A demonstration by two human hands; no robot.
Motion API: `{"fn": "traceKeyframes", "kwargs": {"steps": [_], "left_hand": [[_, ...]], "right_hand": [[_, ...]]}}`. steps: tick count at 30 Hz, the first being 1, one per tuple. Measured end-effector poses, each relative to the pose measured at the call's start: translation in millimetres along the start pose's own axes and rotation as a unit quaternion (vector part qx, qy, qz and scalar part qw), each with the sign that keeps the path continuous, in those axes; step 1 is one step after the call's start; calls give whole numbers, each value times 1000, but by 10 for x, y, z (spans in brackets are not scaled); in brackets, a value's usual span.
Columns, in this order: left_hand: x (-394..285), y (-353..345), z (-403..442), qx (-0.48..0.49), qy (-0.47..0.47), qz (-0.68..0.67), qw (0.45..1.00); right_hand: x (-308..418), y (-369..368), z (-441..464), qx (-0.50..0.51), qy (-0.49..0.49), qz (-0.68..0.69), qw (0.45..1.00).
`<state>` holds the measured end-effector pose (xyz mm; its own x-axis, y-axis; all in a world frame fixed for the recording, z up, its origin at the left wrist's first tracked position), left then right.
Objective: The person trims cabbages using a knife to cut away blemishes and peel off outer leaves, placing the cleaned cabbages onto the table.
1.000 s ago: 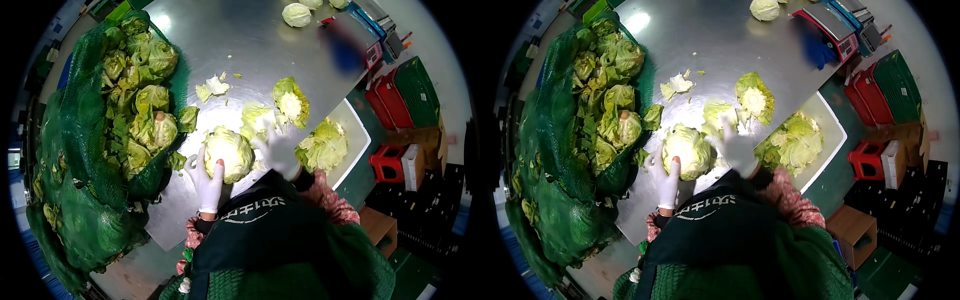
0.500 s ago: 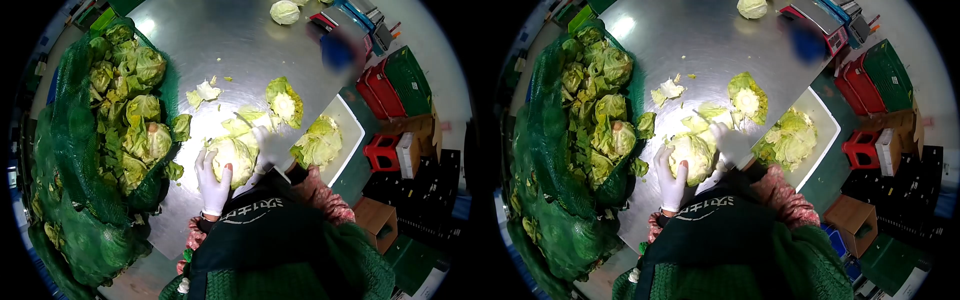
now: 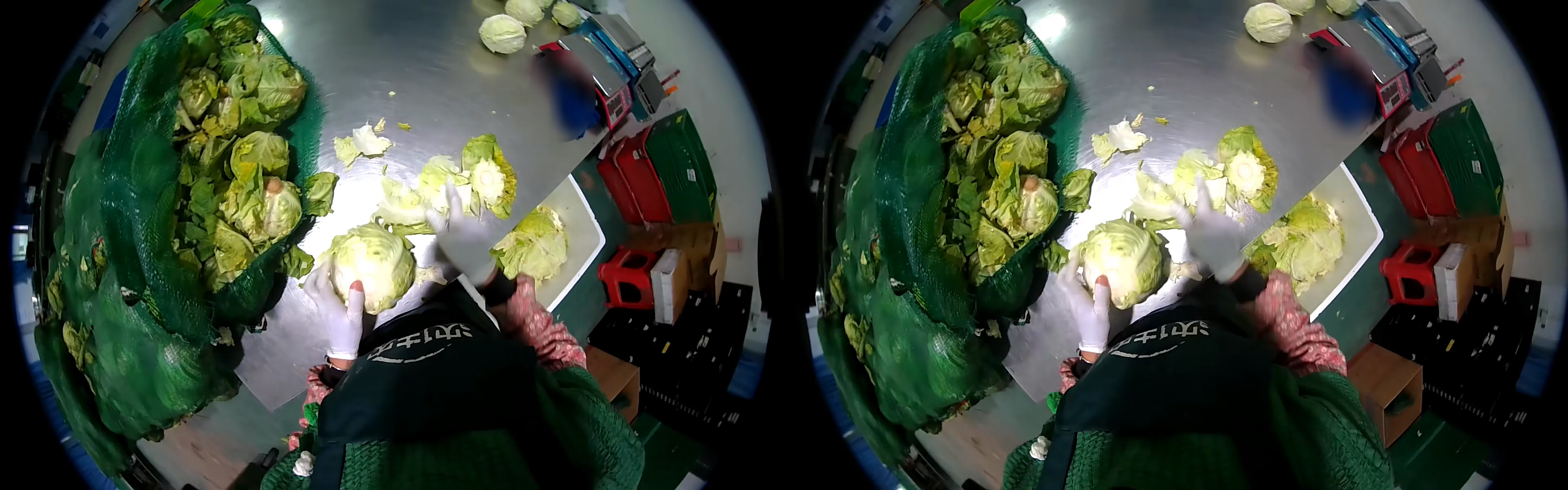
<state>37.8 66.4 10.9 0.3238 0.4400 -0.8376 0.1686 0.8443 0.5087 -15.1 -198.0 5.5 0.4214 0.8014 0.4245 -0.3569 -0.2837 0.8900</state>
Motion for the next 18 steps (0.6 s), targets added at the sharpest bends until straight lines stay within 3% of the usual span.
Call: {"fn": "traceKeyframes", "kwargs": {"steps": [3, 5, 7, 8, 10, 18], "left_hand": [[-162, -51, 130, 27, -28, 108, 993], [-203, -135, 194, 27, -44, 113, 992], [-149, -208, 258, 4, -24, -57, 998], [-111, -232, 264, 7, -8, -81, 997], [-154, -239, 327, 29, -18, -74, 997], [-230, -299, 398, 28, -59, -36, 997]], "right_hand": [[644, 272, -302, 25, 183, 135, 974], [803, 296, -441, -3, 182, 136, 974], [845, 355, -446, -36, 177, 135, 974], [839, 308, -431, -4, 164, 93, 982], [814, 235, -411, 29, 147, 49, 988], [807, 322, -203, -10, 184, 29, 982]]}}
Point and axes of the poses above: each hand's wrist, its own z-axis towards the middle knuckle, its own y-axis out of the back of the hand, x = y × z, the point moved 8 cm from there along z, towards the middle knuckle, and after that the axes turned 2 degrees about -y, right-handed, at the moved point
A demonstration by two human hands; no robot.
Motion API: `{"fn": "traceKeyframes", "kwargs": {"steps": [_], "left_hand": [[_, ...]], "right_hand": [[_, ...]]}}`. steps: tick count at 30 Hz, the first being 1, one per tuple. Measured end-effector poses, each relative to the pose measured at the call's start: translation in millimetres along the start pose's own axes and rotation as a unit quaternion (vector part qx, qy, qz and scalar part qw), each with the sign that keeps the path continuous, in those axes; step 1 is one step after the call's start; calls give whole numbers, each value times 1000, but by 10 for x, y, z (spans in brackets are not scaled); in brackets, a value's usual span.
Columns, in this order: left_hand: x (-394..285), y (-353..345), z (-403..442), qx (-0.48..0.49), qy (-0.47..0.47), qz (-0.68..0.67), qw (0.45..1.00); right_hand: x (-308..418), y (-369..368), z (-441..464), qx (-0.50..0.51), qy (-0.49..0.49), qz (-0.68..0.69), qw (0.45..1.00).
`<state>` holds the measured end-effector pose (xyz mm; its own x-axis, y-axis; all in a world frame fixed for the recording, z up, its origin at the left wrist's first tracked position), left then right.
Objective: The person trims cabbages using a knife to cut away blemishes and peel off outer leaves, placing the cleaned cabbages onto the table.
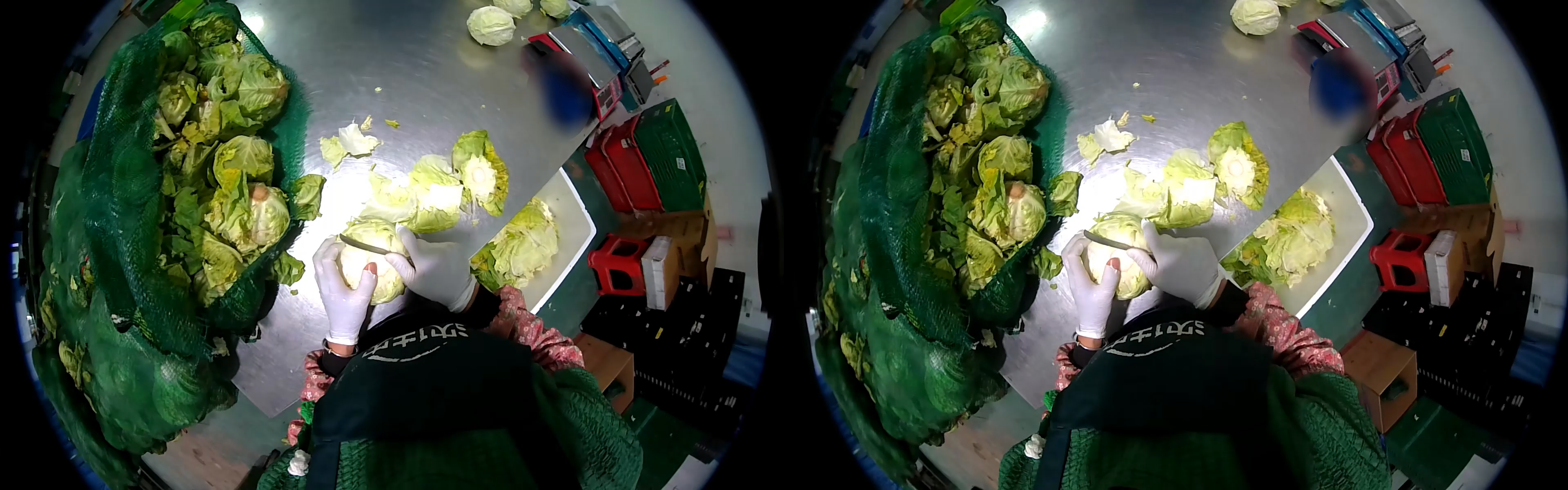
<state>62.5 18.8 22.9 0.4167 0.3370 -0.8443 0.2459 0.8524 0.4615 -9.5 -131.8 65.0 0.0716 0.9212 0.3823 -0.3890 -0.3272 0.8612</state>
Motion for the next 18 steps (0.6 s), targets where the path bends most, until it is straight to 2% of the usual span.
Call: {"fn": "traceKeyframes", "kwargs": {"steps": [3, 5, 7, 8, 9, 11, 13, 15, 16, 18], "left_hand": [[-22, -28, 46, 5, 2, 8, 1000], [-62, -51, 41, 4, -3, 14, 1000], [-117, -60, -53, 2, -6, 24, 1000], [-181, -36, -137, -3, -24, 29, 999], [-222, -29, -162, -8, -42, 34, 999], [-123, -31, -229, 1, -12, 19, 1000], [-9, -2, -147, 6, 14, -9, 1000], [46, 38, -112, 8, 12, -7, 1000], [101, 46, -106, 10, 34, -26, 999], [136, 39, -84, 16, 57, -47, 997]], "right_hand": [[-63, 41, 13, -52, 10, 23, 998], [-146, 6, 51, -22, -4, 4, 1000], [-399, -199, 92, 18, -7, -258, 966], [-602, -282, 47, -13, 19, -191, 981], [-614, -281, 97, -17, 21, -191, 981], [-582, -280, 30, -22, 43, -134, 990], [-499, -214, 94, -15, -26, -120, 992], [-271, -36, 83, 103, -77, 29, 991], [-256, -161, -16, 156, -56, 47, 985], [-221, -158, -15, 155, -37, 52, 986]]}}
Point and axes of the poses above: each hand's wrist, its own z-axis towards the middle knuckle, its own y-axis out of the back of the hand, x = y × z, the point moved 8 cm from there along z, towards the middle knuckle, and after that the axes turned 2 degrees about -y, right-handed, at the moved point
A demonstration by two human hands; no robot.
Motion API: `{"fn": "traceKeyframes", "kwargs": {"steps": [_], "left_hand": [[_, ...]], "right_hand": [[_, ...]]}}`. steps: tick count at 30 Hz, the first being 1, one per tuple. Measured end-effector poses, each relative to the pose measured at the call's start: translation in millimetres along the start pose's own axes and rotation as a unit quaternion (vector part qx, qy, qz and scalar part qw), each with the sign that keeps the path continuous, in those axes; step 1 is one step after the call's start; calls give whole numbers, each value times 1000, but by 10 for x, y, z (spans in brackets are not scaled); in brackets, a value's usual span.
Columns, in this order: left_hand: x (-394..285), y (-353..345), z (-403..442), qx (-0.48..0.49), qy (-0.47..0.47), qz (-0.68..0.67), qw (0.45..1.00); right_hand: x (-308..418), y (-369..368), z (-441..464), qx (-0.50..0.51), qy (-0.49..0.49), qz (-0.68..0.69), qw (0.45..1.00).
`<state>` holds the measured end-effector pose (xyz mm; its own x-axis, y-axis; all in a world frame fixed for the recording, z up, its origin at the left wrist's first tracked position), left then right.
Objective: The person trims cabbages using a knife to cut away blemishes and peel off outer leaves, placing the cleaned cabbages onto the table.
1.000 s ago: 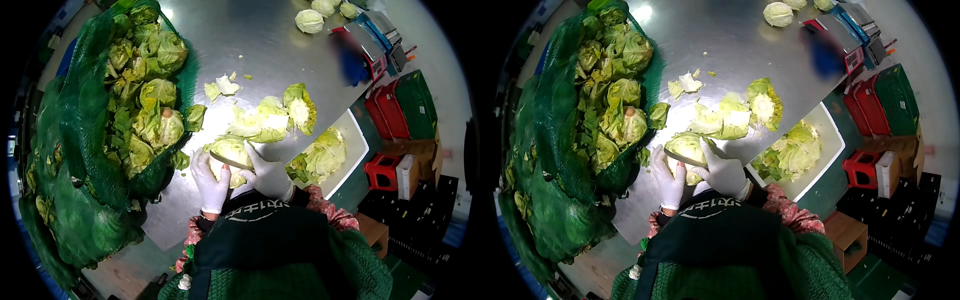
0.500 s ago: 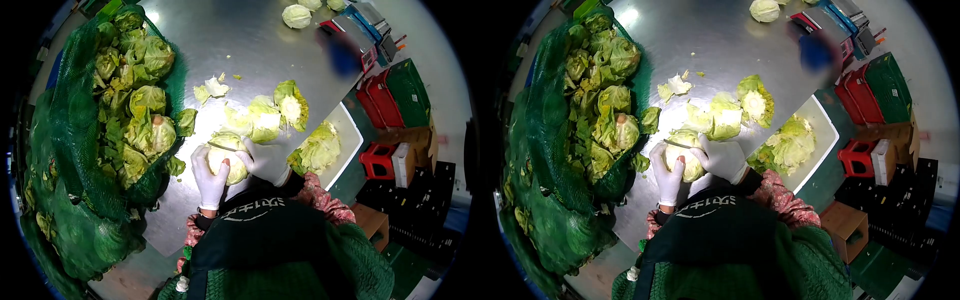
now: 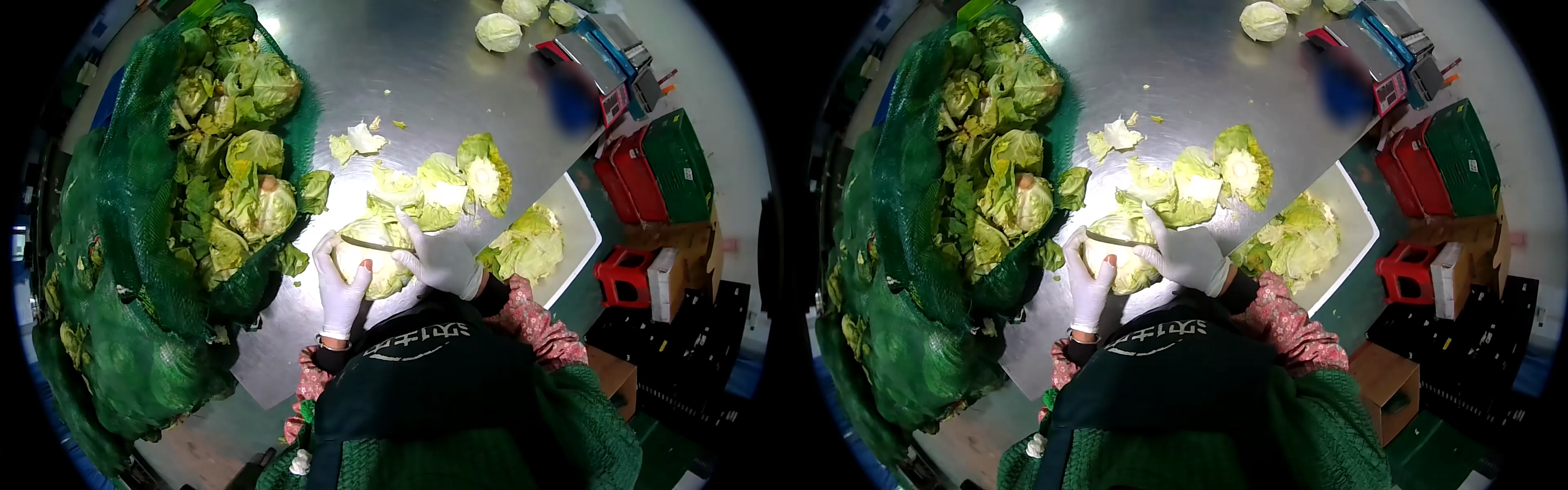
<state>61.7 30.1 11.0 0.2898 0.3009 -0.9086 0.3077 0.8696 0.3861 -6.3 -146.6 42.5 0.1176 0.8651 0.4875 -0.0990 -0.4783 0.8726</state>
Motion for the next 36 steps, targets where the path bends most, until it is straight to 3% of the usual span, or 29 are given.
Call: {"fn": "traceKeyframes", "kwargs": {"steps": [5, 8, 11, 13, 15, 18, 20, 21, 22, 24, 25, 27, 28, 29, 31, 33, 34, 36], "left_hand": [[-62, -66, 80, 31, -12, 0, 999], [-42, -47, 102, 37, -19, 11, 999], [-9, -70, 104, 41, -14, 16, 999], [-47, -89, 109, 39, -22, 20, 999], [-92, -91, 78, 35, -29, 28, 999], [-155, -63, 15, 9, -40, 54, 998], [-231, -20, -2, -2, -65, 65, 996], [-215, -11, -26, -9, -69, 66, 995], [-176, -16, -88, -9, -70, 29, 997], [-129, -34, -171, -7, -62, -30, 998], [-137, -18, -172, -6, -60, -30, 998], [-234, -14, -141, 51, -83, 83, 992], [-326, -47, -124, 119, -103, 157, 975], [-312, -20, -132, 120, -105, 158, 974], [-230, -5, -185, 134, -99, 144, 975], [-112, 62, -243, 79, -82, 119, 986], [-73, 161, -267, 29, -59, 92, 994], [-10, 250, -262, 21, -35, 93, 995]], "right_hand": [[-73, -125, 14, 56, -8, 47, 997], [-6, -83, 59, -20, 47, 35, 998], [3, -69, 104, -10, 23, 19, 999], [-141, -89, 170, -31, -43, 95, 994], [-193, -100, 240, -69, -30, 87, 993], [-367, -255, 296, -2, -63, 21, 998], [-396, -178, 319, -120, 64, -65, 989], [-419, -144, 337, -123, 71, -65, 988], [-429, -46, 364, -132, 62, 17, 989], [-611, -204, 345, 17, -129, 255, 958], [-552, -283, 327, 19, -131, 256, 958], [-213, -57, 263, -200, 32, 58, 978], [-245, -160, 256, -206, 2, 8, 979], [-323, -206, 260, -208, 1, 9, 978], [-906, -494, 329, -33, -267, 113, 956], [-1204, -508, 319, -35, -263, 177, 948], [-1245, -453, 282, -26, -275, 140, 951], [-1162, -379, 224, -12, -283, 103, 954]]}}
Point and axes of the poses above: each hand's wrist, its own z-axis towards the middle knuckle, its own y-axis out of the back of the hand, x = y × z, the point moved 8 cm from there along z, towards the middle knuckle, and after that the axes turned 2 degrees about -y, right-handed, at the moved point
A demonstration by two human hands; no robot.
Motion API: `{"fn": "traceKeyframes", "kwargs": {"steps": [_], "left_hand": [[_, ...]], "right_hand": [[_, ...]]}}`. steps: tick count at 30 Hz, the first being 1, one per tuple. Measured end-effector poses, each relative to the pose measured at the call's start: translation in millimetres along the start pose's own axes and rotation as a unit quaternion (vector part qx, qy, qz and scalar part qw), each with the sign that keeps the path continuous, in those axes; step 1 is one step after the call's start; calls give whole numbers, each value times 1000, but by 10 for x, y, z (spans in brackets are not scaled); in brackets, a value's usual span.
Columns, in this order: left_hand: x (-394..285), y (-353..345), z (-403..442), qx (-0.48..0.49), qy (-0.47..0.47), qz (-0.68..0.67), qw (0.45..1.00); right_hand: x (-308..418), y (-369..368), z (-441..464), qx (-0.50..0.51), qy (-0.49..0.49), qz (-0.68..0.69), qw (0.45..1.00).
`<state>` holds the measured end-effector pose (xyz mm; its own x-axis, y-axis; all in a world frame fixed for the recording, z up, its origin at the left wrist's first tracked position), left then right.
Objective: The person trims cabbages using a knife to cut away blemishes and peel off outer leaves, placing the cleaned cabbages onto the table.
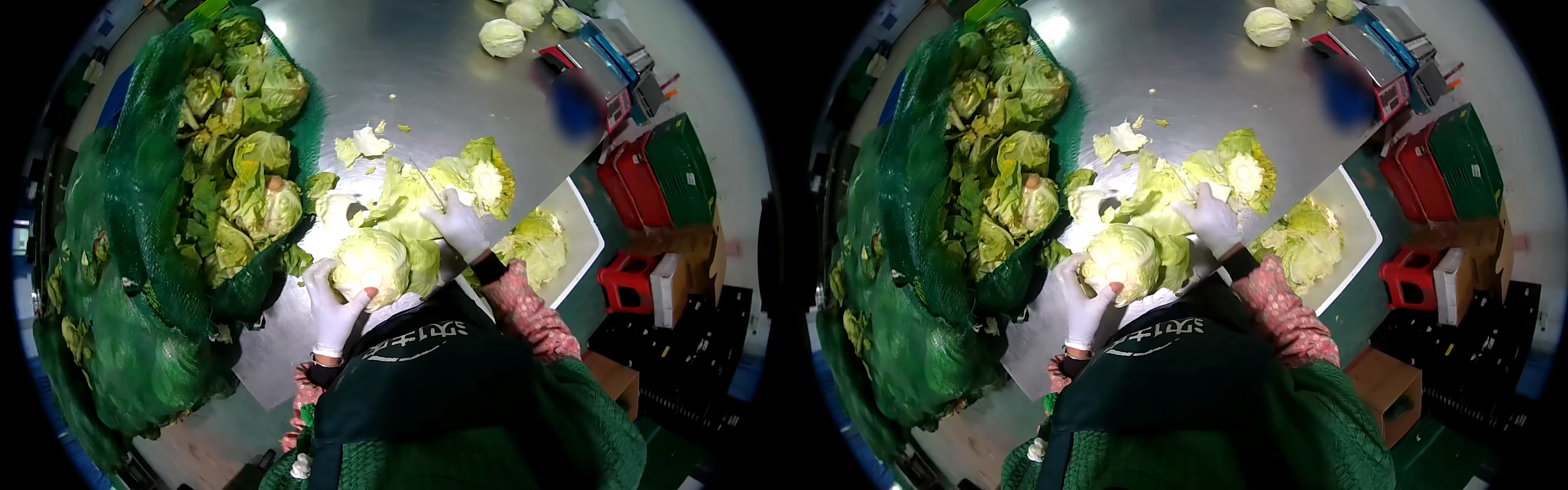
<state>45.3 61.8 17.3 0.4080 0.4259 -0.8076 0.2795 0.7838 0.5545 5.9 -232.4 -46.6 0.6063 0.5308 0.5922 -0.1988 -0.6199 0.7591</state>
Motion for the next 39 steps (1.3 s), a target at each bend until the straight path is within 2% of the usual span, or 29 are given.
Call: {"fn": "traceKeyframes", "kwargs": {"steps": [2, 3, 4, 5, 6, 7, 9, 10, 11, 12, 16, 18, 21, 23, 24, 25, 27, 28, 29, 31, 32, 34, 35, 37, 38, 39], "left_hand": [[-60, 57, 65, 1, 26, -5, 1000], [-93, 68, 66, -1, 28, -5, 1000], [-89, 14, 76, 32, 46, 42, 998], [-78, -54, 92, 66, 63, 88, 992], [-86, -63, 101, 59, 65, 109, 990], [-96, -98, 131, 66, 61, 106, 990], [-235, -68, 200, -9, -19, 81, 996], [-213, -115, 213, -5, -20, 79, 997], [-138, -160, 226, -3, 7, 3, 1000], [-80, -188, 233, 1, 35, -71, 997], [-63, -277, 209, 5, 35, -67, 997], [-159, -255, 219, -27, -23, 0, 999], [-191, -332, 266, -35, -33, 27, 998], [-222, -364, 233, -36, -44, 26, 998], [-298, -347, 201, -37, -63, 38, 997], [-345, -326, 167, -39, -81, 51, 995], [-87, -283, 83, -37, -49, 3, 998], [65, -237, 38, -23, -5, -78, 997], [215, -165, -9, -11, 37, -156, 987], [368, 18, -132, 6, 60, -183, 981], [459, 64, -196, 17, 87, -225, 970], [474, 94, -267, 45, 149, -327, 932], [404, 159, -244, 37, 151, -325, 933], [276, 146, -200, 89, 145, -312, 935], [227, 167, -152, 89, 92, -239, 962], [193, 109, -135, 94, 91, -241, 962]], "right_hand": [[343, 279, -393, -124, 125, -53, 983], [385, 286, -513, -122, 127, -54, 983], [561, 296, -689, -143, 228, -73, 960], [663, 280, -829, -154, 275, -84, 945], [755, 259, -973, -167, 322, -95, 927], [853, 199, -1123, -173, 361, -64, 914], [943, 148, -1329, -180, 394, -37, 900], [884, 72, -1290, -130, 329, -45, 934], [817, -19, -1231, -80, 262, -50, 960], [877, 16, -1231, -136, 279, -50, 949], [878, 8, -1179, -149, 247, -57, 956], [891, 48, -1162, -178, 251, -52, 950], [845, 103, -1052, -215, 277, -40, 936], [713, 28, -877, -209, 321, -134, 914], [364, -45, -597, -114, 186, -64, 974], [63, -149, -418, -15, 47, 9, 999], [-108, -169, -299, 4, 24, 22, 999], [-220, -232, -282, 25, -1, 38, 999], [-272, -288, -277, 33, 3, 40, 999], [-165, -270, -282, -84, 191, -94, 973], [-191, -295, -293, -147, 246, -132, 949], [-35, -168, -363, -169, 226, -98, 954], [174, -14, -439, -162, 211, -45, 963], [647, 328, -602, -153, 179, 65, 970], [1028, 412, -742, -104, 233, 90, 963], [1311, 379, -860, -67, 276, 56, 957]]}}
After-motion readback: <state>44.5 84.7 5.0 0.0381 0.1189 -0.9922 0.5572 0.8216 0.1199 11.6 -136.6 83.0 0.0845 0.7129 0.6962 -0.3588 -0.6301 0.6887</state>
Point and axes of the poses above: each hand's wrist, its own z-axis towards the middle knuckle, its own y-axis out of the back of the hand, x = y × z, the point moved 8 cm from there along z, towards the middle knuckle, and after that the axes turned 2 degrees about -y, right-handed, at the moved point
